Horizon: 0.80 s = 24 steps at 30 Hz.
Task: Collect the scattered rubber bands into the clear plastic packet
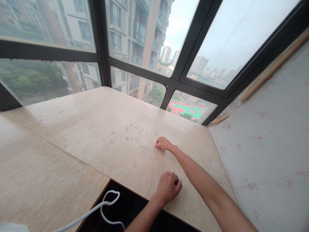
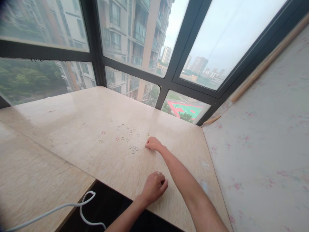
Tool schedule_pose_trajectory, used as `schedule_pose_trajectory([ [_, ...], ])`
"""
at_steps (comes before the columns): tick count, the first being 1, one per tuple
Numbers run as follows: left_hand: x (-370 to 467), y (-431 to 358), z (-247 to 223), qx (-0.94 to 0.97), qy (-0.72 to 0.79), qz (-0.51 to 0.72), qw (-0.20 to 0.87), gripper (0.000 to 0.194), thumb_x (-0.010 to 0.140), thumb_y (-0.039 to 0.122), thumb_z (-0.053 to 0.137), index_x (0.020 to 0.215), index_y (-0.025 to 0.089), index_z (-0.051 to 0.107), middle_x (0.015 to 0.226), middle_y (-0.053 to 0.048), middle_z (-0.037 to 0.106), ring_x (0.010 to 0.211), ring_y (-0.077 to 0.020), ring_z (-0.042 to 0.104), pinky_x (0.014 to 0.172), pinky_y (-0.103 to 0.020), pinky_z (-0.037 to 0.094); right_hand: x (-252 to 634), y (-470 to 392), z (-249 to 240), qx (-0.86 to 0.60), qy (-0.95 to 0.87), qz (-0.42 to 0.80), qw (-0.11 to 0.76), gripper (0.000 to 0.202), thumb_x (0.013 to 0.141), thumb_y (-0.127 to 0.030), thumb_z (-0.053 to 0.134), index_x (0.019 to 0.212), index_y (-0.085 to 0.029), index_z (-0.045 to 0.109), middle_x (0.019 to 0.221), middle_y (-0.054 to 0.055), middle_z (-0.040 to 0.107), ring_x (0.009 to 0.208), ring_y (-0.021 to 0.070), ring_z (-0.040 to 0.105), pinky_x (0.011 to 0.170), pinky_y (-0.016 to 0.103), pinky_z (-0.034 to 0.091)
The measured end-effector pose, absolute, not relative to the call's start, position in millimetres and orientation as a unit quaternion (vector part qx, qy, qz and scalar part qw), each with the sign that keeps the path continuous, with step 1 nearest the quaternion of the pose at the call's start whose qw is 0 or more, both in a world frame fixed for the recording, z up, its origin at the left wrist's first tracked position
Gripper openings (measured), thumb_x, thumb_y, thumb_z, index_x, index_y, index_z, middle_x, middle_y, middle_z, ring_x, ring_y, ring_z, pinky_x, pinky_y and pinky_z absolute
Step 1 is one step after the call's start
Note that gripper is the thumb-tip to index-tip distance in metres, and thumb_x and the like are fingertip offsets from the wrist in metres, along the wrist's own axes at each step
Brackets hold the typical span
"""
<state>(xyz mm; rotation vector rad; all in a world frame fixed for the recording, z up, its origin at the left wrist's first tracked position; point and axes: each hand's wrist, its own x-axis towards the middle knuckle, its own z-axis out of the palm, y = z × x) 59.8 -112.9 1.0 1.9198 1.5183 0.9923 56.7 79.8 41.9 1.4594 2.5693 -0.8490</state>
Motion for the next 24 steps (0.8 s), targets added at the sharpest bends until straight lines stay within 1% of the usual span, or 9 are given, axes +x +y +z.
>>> schedule_pose_trajectory([
  [4,57.3,-112.4,1.0,0.684,0.554,0.392,0.267,0.027,0.083,0.022,0.048,0.056,0.018,0.047,0.061,-0.001,0.054,0.062,-0.0145,0.048,0.059,-0.028,0.031,79.9,72.1,48.3,0.478,0.810,-0.340,-0.012,0.010,0.066,-0.017,0.053,0.064,-0.014,0.062,0.049,-0.002,0.060,0.035,0.0055,0.045,0.039,0.016,0.036],
  [8,57.1,-110.0,-0.3,0.668,0.553,0.411,0.282,0.030,0.085,0.024,0.045,0.055,0.018,0.042,0.060,0.000,0.052,0.060,-0.0136,0.047,0.059,-0.027,0.030,120.2,57.0,57.0,0.482,0.784,-0.385,-0.069,0.012,0.070,-0.021,0.052,0.076,-0.015,0.060,0.051,-0.004,0.060,0.034,0.0042,0.041,0.036,0.015,0.033],
  [15,61.5,-104.7,-2.7,0.660,0.566,0.402,0.286,0.033,0.087,0.032,0.042,0.056,0.018,0.043,0.059,0.001,0.050,0.059,-0.0134,0.046,0.057,-0.026,0.030,190.6,28.4,58.5,0.519,0.752,-0.380,-0.144,0.017,0.079,-0.028,0.047,0.085,-0.014,0.057,0.052,-0.004,0.059,0.032,0.0035,0.039,0.033,0.014,0.031],
  [17,62.4,-104.2,-2.1,0.659,0.570,0.401,0.283,0.033,0.086,0.032,0.043,0.056,0.018,0.043,0.059,0.001,0.050,0.059,-0.0131,0.045,0.057,-0.026,0.030,198.4,22.0,57.4,0.520,0.756,-0.371,-0.145,0.020,0.082,-0.030,0.046,0.089,-0.014,0.057,0.053,-0.004,0.059,0.032,0.0038,0.039,0.034,0.014,0.031],
  [20,63.6,-103.8,-0.9,0.659,0.574,0.399,0.278,0.033,0.086,0.031,0.043,0.056,0.018,0.042,0.058,0.001,0.050,0.058,-0.0129,0.045,0.057,-0.026,0.031,194.5,14.9,54.8,0.506,0.777,-0.355,-0.122,0.023,0.084,-0.031,0.046,0.097,-0.015,0.059,0.054,-0.004,0.060,0.035,0.0052,0.042,0.037,0.016,0.034],
  [22,64.1,-103.6,-0.1,0.659,0.575,0.398,0.275,0.034,0.087,0.031,0.042,0.056,0.018,0.042,0.058,0.001,0.049,0.058,-0.0129,0.045,0.057,-0.026,0.031,183.0,13.0,52.1,0.489,0.798,-0.338,-0.098,0.024,0.083,-0.029,0.049,0.100,-0.017,0.060,0.054,-0.004,0.061,0.037,0.0067,0.046,0.042,0.018,0.036],
  [24,64.3,-103.8,0.6,0.659,0.576,0.400,0.273,0.034,0.087,0.031,0.043,0.056,0.018,0.041,0.058,0.001,0.049,0.059,-0.0130,0.045,0.057,-0.025,0.031,168.2,14.1,49.0,0.471,0.822,-0.311,-0.073,0.022,0.080,-0.026,0.054,0.099,-0.018,0.063,0.052,-0.004,0.061,0.044,0.0092,0.052,0.049,0.019,0.038],
])
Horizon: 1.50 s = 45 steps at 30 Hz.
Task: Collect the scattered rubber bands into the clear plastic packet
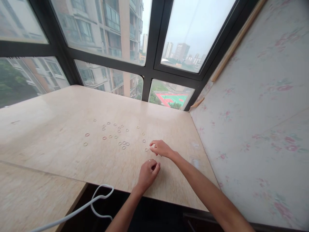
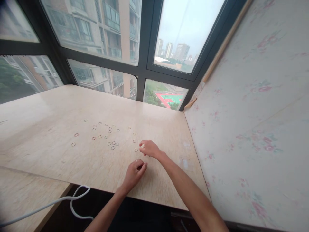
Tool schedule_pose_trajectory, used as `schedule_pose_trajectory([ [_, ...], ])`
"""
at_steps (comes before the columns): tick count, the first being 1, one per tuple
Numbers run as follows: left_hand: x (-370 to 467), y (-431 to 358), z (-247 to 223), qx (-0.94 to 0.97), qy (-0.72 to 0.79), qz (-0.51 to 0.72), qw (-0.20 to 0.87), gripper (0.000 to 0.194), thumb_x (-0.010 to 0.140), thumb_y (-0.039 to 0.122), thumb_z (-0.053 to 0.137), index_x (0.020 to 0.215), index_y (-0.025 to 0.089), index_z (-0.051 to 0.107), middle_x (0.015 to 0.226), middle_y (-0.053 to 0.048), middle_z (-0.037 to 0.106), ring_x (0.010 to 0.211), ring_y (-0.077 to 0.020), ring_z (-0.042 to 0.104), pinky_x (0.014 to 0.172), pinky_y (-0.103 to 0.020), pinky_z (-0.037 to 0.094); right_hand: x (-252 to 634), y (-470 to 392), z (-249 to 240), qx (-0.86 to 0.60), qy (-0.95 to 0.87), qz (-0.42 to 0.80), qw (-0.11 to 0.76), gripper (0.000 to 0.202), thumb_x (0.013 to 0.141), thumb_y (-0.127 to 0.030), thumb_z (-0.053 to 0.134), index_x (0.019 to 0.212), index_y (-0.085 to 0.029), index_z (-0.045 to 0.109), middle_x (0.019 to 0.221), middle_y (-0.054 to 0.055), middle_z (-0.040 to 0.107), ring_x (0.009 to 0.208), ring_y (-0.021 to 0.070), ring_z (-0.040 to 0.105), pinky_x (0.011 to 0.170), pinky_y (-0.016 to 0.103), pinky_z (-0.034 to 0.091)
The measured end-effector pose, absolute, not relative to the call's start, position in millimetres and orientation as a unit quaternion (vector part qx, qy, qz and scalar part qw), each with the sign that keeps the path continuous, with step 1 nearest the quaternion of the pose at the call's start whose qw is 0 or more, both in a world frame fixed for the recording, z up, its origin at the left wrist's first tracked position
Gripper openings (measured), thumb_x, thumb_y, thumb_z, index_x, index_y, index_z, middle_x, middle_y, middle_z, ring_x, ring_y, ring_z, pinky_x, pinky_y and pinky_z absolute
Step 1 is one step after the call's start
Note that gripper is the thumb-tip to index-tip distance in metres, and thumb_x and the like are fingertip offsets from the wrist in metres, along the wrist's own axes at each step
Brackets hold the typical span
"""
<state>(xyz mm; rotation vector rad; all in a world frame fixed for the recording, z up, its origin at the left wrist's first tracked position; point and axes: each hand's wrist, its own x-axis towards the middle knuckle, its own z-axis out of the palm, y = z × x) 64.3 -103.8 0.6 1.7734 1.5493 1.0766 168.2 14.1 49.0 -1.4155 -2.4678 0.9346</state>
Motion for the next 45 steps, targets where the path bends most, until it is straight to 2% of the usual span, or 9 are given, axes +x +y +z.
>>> schedule_pose_trajectory([
  [3,63.9,-104.8,1.6,0.659,0.572,0.404,0.274,0.033,0.087,0.029,0.043,0.056,0.018,0.042,0.058,0.001,0.049,0.059,-0.0129,0.046,0.057,-0.025,0.032,149.2,19.0,45.3,-0.454,-0.851,0.262,0.041,0.016,0.075,-0.019,0.059,0.089,-0.019,0.067,0.047,-0.004,0.058,0.058,0.0140,0.059,0.060,0.022,0.038],
  [8,63.5,-105.0,2.0,0.653,0.572,0.409,0.281,0.032,0.086,0.029,0.042,0.056,0.018,0.042,0.058,0.001,0.048,0.059,-0.0128,0.045,0.057,-0.025,0.031,142.1,23.5,43.7,-0.436,-0.874,0.214,-0.003,0.010,0.077,-0.019,0.058,0.077,-0.020,0.068,0.050,-0.001,0.060,0.062,0.0157,0.060,0.060,0.023,0.036],
  [15,64.0,-102.7,-2.3,0.650,0.569,0.418,0.282,0.032,0.086,0.028,0.044,0.055,0.018,0.041,0.057,0.001,0.048,0.057,-0.0123,0.044,0.057,-0.025,0.030,137.4,17.3,47.6,-0.425,-0.883,0.198,-0.029,0.019,0.085,-0.028,0.054,0.098,-0.020,0.066,0.059,-0.002,0.066,0.066,0.0139,0.063,0.061,0.021,0.037],
  [21,64.9,-101.8,-4.1,0.650,0.566,0.420,0.283,0.033,0.086,0.029,0.045,0.056,0.018,0.041,0.057,0.001,0.048,0.057,-0.0124,0.045,0.057,-0.026,0.030,125.4,19.3,53.0,-0.433,-0.886,0.158,-0.057,0.016,0.082,-0.024,0.055,0.089,-0.020,0.069,0.074,0.005,0.070,0.076,0.0188,0.064,0.064,0.024,0.039],
  [28,65.1,-100.8,-3.4,0.647,0.567,0.423,0.286,0.032,0.086,0.028,0.046,0.056,0.018,0.041,0.058,0.001,0.049,0.057,-0.0126,0.045,0.057,-0.026,0.030,118.4,17.5,55.9,-0.437,-0.885,0.146,-0.061,0.023,0.086,-0.030,0.051,0.101,-0.021,0.066,0.081,0.006,0.071,0.083,0.0195,0.064,0.067,0.025,0.041],
  [32,65.1,-100.4,-2.2,0.646,0.567,0.423,0.288,0.031,0.086,0.028,0.045,0.057,0.018,0.041,0.058,0.001,0.048,0.057,-0.0126,0.045,0.057,-0.026,0.031,115.0,18.4,57.2,-0.442,-0.881,0.158,-0.066,0.018,0.079,-0.020,0.054,0.091,-0.018,0.067,0.076,0.006,0.070,0.077,0.0190,0.064,0.064,0.025,0.041],
  [35,65.4,-101.0,-1.6,0.645,0.567,0.424,0.287,0.032,0.086,0.028,0.046,0.056,0.018,0.041,0.057,0.001,0.047,0.057,-0.0124,0.044,0.056,-0.026,0.030,117.6,22.0,58.0,-0.441,-0.877,0.178,-0.064,0.014,0.069,-0.012,0.056,0.077,-0.016,0.067,0.063,0.005,0.067,0.068,0.0187,0.062,0.058,0.024,0.039],
  [38,65.5,-101.5,-1.9,0.646,0.568,0.422,0.285,0.033,0.086,0.029,0.046,0.055,0.018,0.039,0.056,0.002,0.046,0.056,-0.0121,0.044,0.056,-0.026,0.030,128.6,25.4,57.6,-0.433,-0.874,0.217,-0.049,0.008,0.064,-0.012,0.058,0.066,-0.016,0.064,0.050,0.001,0.061,0.058,0.0161,0.059,0.053,0.022,0.037],
  [45,64.8,-100.6,-3.5,0.646,0.570,0.417,0.290,0.034,0.087,0.032,0.045,0.056,0.018,0.039,0.056,0.002,0.044,0.055,-0.0118,0.043,0.056,-0.025,0.029,195.5,13.7,55.7,-0.474,-0.812,0.339,0.044,0.012,0.072,-0.018,0.052,0.080,-0.017,0.060,0.051,-0.004,0.061,0.038,0.0060,0.047,0.041,0.016,0.034],
])
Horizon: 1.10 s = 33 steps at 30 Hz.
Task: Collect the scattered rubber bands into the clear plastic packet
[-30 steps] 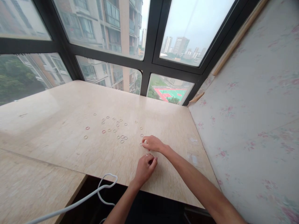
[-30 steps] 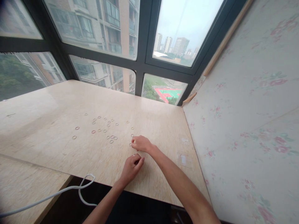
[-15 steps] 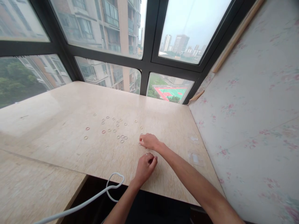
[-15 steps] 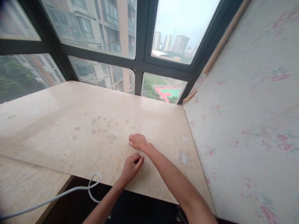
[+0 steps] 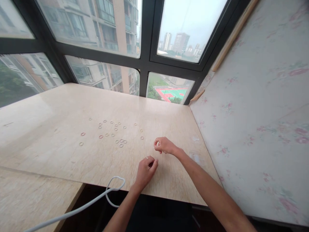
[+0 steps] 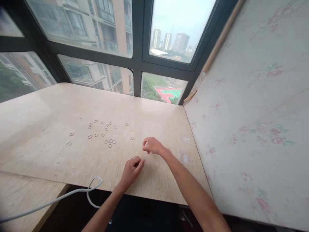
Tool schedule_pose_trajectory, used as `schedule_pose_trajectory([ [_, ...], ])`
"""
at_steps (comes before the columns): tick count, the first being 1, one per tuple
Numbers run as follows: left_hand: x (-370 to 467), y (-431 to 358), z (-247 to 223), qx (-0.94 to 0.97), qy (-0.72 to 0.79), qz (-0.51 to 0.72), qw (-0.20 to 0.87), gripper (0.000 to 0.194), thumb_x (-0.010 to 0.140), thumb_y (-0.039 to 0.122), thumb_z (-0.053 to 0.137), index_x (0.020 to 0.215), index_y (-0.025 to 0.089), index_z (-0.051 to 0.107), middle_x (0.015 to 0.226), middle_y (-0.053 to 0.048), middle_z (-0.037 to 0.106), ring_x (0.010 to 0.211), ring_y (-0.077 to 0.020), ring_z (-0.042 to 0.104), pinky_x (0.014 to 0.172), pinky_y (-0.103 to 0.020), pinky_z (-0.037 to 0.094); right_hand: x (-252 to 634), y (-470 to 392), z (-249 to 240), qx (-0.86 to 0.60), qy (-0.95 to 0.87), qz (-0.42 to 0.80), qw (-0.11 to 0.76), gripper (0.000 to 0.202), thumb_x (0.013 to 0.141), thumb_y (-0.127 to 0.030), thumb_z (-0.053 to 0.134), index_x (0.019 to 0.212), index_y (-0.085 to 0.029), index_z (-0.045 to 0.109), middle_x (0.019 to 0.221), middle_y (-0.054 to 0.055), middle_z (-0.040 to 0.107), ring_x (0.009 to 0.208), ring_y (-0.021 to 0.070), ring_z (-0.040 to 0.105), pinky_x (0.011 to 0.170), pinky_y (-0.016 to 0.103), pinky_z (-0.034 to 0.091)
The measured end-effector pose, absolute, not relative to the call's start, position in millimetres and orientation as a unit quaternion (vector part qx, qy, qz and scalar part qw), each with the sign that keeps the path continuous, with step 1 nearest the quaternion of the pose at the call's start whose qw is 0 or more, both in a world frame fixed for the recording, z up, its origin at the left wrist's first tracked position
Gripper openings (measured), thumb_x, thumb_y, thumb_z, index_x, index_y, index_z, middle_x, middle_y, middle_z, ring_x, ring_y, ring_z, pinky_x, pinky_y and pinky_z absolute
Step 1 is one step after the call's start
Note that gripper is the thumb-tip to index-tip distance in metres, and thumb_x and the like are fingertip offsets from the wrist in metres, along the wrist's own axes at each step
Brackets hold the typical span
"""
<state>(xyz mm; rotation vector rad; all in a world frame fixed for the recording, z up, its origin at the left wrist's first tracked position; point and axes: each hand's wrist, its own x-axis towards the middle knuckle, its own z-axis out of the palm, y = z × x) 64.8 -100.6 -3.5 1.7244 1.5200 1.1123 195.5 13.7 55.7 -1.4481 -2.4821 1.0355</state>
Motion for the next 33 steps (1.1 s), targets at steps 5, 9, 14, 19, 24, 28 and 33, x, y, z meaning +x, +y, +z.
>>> schedule_pose_trajectory([
  [5,64.4,-98.8,-1.5,0.650,0.567,0.412,0.293,0.037,0.088,0.036,0.044,0.056,0.018,0.041,0.056,0.002,0.045,0.055,-0.0120,0.043,0.056,-0.025,0.031,271.8,-14.4,63.5,-0.557,-0.733,0.366,0.137,0.012,0.076,-0.023,0.049,0.084,-0.017,0.056,0.052,-0.005,0.059,0.033,0.0039,0.040,0.034,0.013,0.030],
  [9,64.0,-96.6,0.8,0.649,0.569,0.406,0.300,0.038,0.088,0.039,0.044,0.056,0.018,0.047,0.055,0.001,0.048,0.055,-0.0125,0.044,0.056,-0.025,0.033,329.1,-37.1,70.5,-0.657,-0.615,0.353,0.257,0.010,0.072,-0.027,0.054,0.077,-0.019,0.053,0.044,-0.007,0.054,0.029,0.0048,0.036,0.030,0.014,0.025],
  [14,64.9,-95.2,4.2,0.646,0.574,0.397,0.308,0.038,0.087,0.041,0.046,0.057,0.018,0.050,0.055,0.001,0.050,0.054,-0.0126,0.047,0.055,-0.024,0.036,369.2,-51.8,67.1,-0.725,-0.553,0.256,0.322,0.016,0.075,-0.034,0.052,0.077,-0.019,0.056,0.043,-0.007,0.053,0.029,0.0070,0.038,0.031,0.017,0.026],
  [19,66.0,-95.3,5.0,0.650,0.579,0.391,0.300,0.038,0.086,0.044,0.046,0.058,0.019,0.051,0.056,0.001,0.051,0.055,-0.0132,0.048,0.053,-0.023,0.036,375.3,-50.2,56.7,-0.713,-0.620,0.181,0.273,0.017,0.077,-0.031,0.050,0.074,-0.019,0.063,0.041,-0.006,0.051,0.038,0.0099,0.046,0.043,0.020,0.033],
  [24,67.0,-95.2,3.7,0.650,0.582,0.385,0.299,0.039,0.086,0.044,0.046,0.057,0.019,0.051,0.055,0.001,0.051,0.055,-0.0137,0.048,0.052,-0.024,0.036,375.4,-47.0,57.1,-0.707,-0.623,0.148,0.301,0.025,0.080,-0.034,0.050,0.082,-0.018,0.069,0.042,-0.006,0.045,0.040,0.0105,0.045,0.047,0.022,0.032],
  [28,68.1,-94.8,5.5,0.645,0.587,0.387,0.299,0.038,0.086,0.042,0.047,0.056,0.019,0.050,0.055,0.001,0.050,0.054,-0.0133,0.047,0.053,-0.024,0.036,370.0,-61.0,57.2,-0.671,-0.638,0.185,0.329,0.027,0.082,-0.037,0.051,0.084,-0.017,0.070,0.042,-0.007,0.041,0.040,0.0103,0.043,0.047,0.022,0.033],
  [33,66.7,-95.1,9.5,0.644,0.580,0.384,0.318,0.039,0.086,0.042,0.047,0.056,0.018,0.052,0.055,0.000,0.052,0.055,-0.0130,0.048,0.054,-0.024,0.037,354.0,-100.1,33.3,-0.636,-0.677,0.217,0.301,0.034,0.087,-0.044,0.048,0.088,-0.018,0.071,0.045,-0.006,0.045,0.041,0.0111,0.045,0.047,0.022,0.036],
])
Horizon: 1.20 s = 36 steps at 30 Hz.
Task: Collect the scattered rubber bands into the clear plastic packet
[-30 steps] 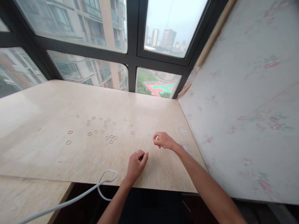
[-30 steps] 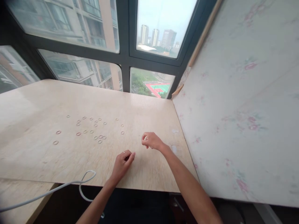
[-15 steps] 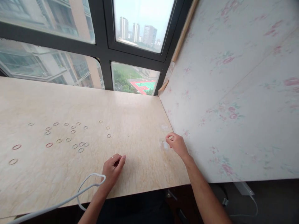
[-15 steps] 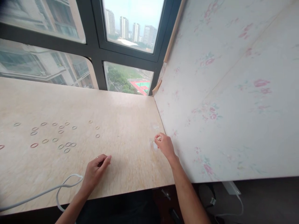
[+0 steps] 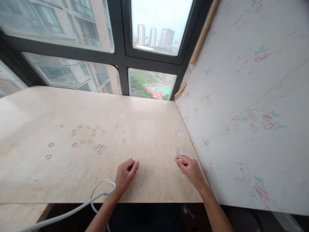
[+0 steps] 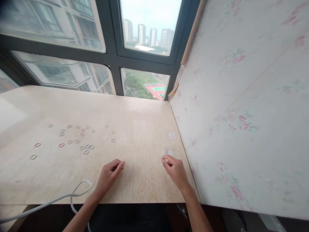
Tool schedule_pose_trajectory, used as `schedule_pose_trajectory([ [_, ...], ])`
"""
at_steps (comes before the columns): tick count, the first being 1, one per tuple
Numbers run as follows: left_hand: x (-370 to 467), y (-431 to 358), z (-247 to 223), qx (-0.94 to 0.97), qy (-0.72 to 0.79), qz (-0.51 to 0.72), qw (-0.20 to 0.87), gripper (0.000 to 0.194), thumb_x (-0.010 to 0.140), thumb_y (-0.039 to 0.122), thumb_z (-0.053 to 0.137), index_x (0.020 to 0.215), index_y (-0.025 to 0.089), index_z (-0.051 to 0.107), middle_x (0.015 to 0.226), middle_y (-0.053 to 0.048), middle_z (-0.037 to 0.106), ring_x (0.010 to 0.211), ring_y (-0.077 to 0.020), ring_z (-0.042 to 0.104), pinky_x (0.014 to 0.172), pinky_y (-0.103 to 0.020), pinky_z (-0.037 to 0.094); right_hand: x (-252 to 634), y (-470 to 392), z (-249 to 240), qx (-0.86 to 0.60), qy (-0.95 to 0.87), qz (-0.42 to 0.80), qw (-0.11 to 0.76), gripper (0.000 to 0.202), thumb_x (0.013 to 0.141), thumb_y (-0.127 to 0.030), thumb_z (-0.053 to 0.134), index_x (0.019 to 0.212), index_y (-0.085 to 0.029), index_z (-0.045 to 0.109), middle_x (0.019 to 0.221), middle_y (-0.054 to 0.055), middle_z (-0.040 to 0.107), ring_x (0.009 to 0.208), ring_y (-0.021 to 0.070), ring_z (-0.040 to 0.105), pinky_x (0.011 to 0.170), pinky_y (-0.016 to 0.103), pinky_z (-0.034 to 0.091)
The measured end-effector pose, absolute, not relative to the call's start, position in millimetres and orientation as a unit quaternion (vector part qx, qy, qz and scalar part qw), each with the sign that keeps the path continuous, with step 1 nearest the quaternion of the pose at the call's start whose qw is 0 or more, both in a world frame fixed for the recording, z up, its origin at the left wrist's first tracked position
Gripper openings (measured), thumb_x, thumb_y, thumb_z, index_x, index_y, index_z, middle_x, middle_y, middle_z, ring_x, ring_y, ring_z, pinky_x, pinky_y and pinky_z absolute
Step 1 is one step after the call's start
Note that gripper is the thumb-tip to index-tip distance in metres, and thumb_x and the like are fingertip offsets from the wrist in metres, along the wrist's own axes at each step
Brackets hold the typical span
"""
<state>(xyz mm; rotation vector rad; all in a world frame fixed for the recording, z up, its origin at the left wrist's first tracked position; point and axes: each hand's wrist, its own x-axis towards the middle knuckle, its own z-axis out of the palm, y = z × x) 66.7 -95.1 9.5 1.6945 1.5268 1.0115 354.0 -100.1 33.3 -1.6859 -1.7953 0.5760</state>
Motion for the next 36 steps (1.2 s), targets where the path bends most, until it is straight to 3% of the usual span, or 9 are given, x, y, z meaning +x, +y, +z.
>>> schedule_pose_trajectory([
  [6,42.9,-71.4,13.5,0.618,0.604,0.386,0.323,0.036,0.087,0.043,0.045,0.070,0.017,0.062,0.062,-0.002,0.061,0.056,-0.0146,0.055,0.054,-0.025,0.041,347.4,-127.2,-2.3,-0.633,-0.675,0.204,0.320,0.042,0.088,-0.052,0.045,0.084,-0.018,0.069,0.063,0.003,0.064,0.055,0.0157,0.057,0.057,0.023,0.046],
  [12,-50.4,-12.3,34.2,0.629,0.677,0.360,0.129,0.029,0.082,0.031,0.047,0.096,0.015,0.066,0.094,-0.007,0.070,0.068,-0.0158,0.060,0.069,-0.028,0.047,353.2,-126.8,-2.3,-0.635,-0.614,0.306,0.355,0.056,0.088,-0.060,0.039,0.049,-0.021,0.046,0.036,-0.002,0.042,0.035,0.0130,0.045,0.042,0.023,0.038],
  [18,-144.8,21.8,45.4,0.590,0.786,0.174,0.058,0.034,0.078,0.024,0.048,0.105,0.015,0.069,0.093,-0.007,0.070,0.083,-0.0197,0.064,0.075,-0.027,0.047,355.3,-123.0,-8.8,-0.625,-0.623,0.315,0.350,0.062,0.081,-0.069,0.043,0.041,-0.022,0.043,0.032,-0.002,0.039,0.029,0.0125,0.041,0.038,0.025,0.036],
  [25,-147.5,32.6,33.8,0.640,0.758,0.101,0.079,0.032,0.078,0.023,0.050,0.101,0.019,0.072,0.093,-0.008,0.071,0.086,-0.0220,0.064,0.073,-0.028,0.047,354.3,-121.4,-12.4,-0.636,-0.649,0.263,0.324,0.061,0.081,-0.068,0.042,0.041,-0.021,0.044,0.034,-0.002,0.038,0.032,0.0134,0.042,0.040,0.024,0.038],
  [31,-137.5,36.1,36.4,0.685,0.724,0.057,0.051,0.023,0.079,0.024,0.049,0.075,0.018,0.070,0.090,-0.010,0.068,0.084,-0.0228,0.062,0.074,-0.031,0.045,352.2,-122.3,-11.1,-0.629,-0.686,0.212,0.297,0.058,0.085,-0.064,0.040,0.051,-0.020,0.058,0.048,0.002,0.057,0.046,0.0174,0.056,0.048,0.024,0.042],
  [36,-137.5,38.6,41.3,0.729,0.683,0.019,0.033,0.018,0.078,0.018,0.050,0.068,0.013,0.064,0.090,-0.014,0.065,0.088,-0.0247,0.061,0.078,-0.034,0.044,350.2,-123.1,-10.3,-0.632,-0.695,0.188,0.288,0.056,0.086,-0.062,0.039,0.055,-0.020,0.061,0.054,0.003,0.063,0.053,0.0203,0.063,0.050,0.024,0.043],
])
